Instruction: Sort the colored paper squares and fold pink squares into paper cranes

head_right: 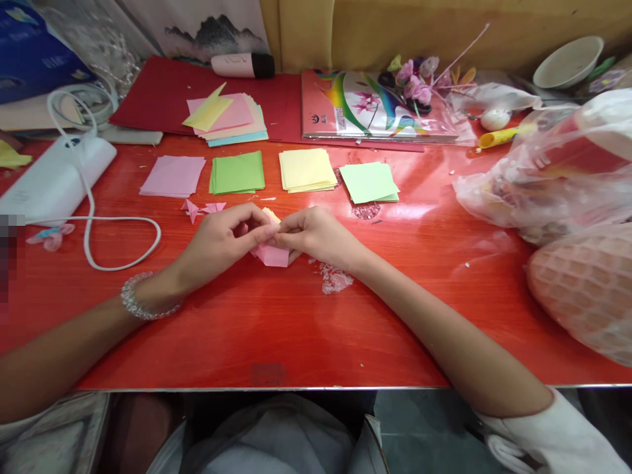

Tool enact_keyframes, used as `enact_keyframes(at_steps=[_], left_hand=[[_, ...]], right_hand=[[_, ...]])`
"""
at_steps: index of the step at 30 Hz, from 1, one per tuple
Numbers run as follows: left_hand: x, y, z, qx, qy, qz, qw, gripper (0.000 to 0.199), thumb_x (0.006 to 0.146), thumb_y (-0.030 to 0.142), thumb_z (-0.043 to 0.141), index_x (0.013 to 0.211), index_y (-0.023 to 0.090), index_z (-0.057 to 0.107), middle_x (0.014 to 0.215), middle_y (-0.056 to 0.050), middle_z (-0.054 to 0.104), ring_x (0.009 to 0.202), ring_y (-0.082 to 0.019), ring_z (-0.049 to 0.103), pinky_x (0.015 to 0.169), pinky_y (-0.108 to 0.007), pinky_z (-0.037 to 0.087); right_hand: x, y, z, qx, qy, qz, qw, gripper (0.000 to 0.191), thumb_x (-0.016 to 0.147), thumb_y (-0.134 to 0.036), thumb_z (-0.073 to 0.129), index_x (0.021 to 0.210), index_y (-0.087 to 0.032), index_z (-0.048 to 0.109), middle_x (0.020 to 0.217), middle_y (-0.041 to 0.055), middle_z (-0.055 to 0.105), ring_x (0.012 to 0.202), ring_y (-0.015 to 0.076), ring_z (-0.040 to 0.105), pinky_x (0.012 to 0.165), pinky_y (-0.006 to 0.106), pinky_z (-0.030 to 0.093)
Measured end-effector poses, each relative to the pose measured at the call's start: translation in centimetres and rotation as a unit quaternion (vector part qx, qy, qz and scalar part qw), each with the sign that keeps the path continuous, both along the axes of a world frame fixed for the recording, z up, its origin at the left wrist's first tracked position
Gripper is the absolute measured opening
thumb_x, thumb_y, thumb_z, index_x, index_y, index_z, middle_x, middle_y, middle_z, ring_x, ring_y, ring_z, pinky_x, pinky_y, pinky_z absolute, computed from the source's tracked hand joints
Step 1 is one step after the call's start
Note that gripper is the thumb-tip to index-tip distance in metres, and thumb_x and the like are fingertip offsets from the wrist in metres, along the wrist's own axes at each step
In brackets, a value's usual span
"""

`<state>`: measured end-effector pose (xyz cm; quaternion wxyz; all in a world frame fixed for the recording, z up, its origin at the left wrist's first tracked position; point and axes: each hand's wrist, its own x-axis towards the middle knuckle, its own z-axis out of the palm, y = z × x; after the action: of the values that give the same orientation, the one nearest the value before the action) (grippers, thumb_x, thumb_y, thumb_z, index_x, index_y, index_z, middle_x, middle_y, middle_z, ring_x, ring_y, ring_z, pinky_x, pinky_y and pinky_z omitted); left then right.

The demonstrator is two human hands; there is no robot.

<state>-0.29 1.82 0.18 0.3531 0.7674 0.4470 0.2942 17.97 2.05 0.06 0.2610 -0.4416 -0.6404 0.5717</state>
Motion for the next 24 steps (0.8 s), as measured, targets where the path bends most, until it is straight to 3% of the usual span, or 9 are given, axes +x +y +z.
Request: enact_keyframes(at_steps=[4,7,10,14,17,20,24], left_hand=[[0.1,-0.2,0.0,0.01,-0.015,0.002,1.0,0.021,0.086,0.034,0.055,0.074,0.018,0.059,0.072,0.001,0.06,0.066,-0.012,0.049,0.062,-0.025,0.037],[0.1,-0.3,0.1,-0.013,-0.07,0.038,0.997,0.021,0.085,0.035,0.055,0.074,0.018,0.058,0.071,0.001,0.058,0.065,-0.012,0.048,0.061,-0.025,0.037],[0.1,-0.2,0.1,-0.033,-0.126,0.078,0.988,0.02,0.084,0.034,0.056,0.073,0.018,0.056,0.07,0.001,0.054,0.065,-0.011,0.047,0.061,-0.025,0.038],[0.1,0.1,0.0,-0.043,-0.159,0.09,0.982,0.017,0.084,0.03,0.057,0.072,0.018,0.053,0.07,0.002,0.052,0.067,-0.011,0.048,0.063,-0.024,0.04],[0.1,0.4,-0.2,-0.053,-0.202,0.099,0.973,0.016,0.085,0.028,0.055,0.074,0.019,0.048,0.065,0.003,0.049,0.061,-0.009,0.048,0.058,-0.022,0.039],[0.1,0.5,-0.2,-0.097,-0.239,0.099,0.961,0.015,0.087,0.03,0.053,0.078,0.021,0.045,0.059,0.005,0.049,0.05,-0.008,0.044,0.048,-0.022,0.033],[0.1,0.2,0.1,-0.137,-0.223,0.056,0.964,0.017,0.086,0.03,0.054,0.076,0.02,0.045,0.062,0.003,0.057,0.045,-0.007,0.04,0.044,-0.022,0.03]], right_hand=[[0.0,0.0,0.2,0.019,-0.004,0.006,1.0,0.029,0.073,-0.04,0.069,0.068,-0.012,0.068,0.054,-0.0014,0.059,0.049,0.0077,0.053,0.044,0.019,0.04],[-0.1,0.0,0.0,-0.017,0.052,0.0,0.999,0.028,0.071,-0.04,0.072,0.068,-0.012,0.066,0.06,0.0007,0.063,0.052,0.0091,0.058,0.048,0.02,0.045],[-0.2,0.3,-0.6,-0.047,0.145,-0.044,0.987,0.027,0.072,-0.038,0.073,0.073,-0.013,0.065,0.068,0.0025,0.067,0.057,0.0116,0.064,0.054,0.021,0.052],[-0.2,0.7,-1.3,-0.045,0.235,-0.116,0.964,0.026,0.074,-0.039,0.071,0.072,-0.014,0.062,0.064,0.0,0.065,0.052,0.009,0.063,0.052,0.019,0.053],[-0.1,0.6,-1.2,-0.042,0.254,-0.069,0.964,0.039,0.075,-0.053,0.064,0.083,-0.015,0.062,0.075,0.0039,0.069,0.062,0.0123,0.067,0.056,0.022,0.056],[-0.1,0.3,-1.0,-0.04,0.213,0.016,0.976,0.041,0.071,-0.048,0.07,0.094,-0.014,0.062,0.09,0.0066,0.07,0.072,0.0148,0.069,0.063,0.025,0.057],[-0.4,0.0,-1.2,-0.013,0.19,-0.03,0.981,0.027,0.08,-0.04,0.065,0.083,-0.014,0.061,0.073,0.0028,0.069,0.06,0.0116,0.067,0.058,0.022,0.055]])
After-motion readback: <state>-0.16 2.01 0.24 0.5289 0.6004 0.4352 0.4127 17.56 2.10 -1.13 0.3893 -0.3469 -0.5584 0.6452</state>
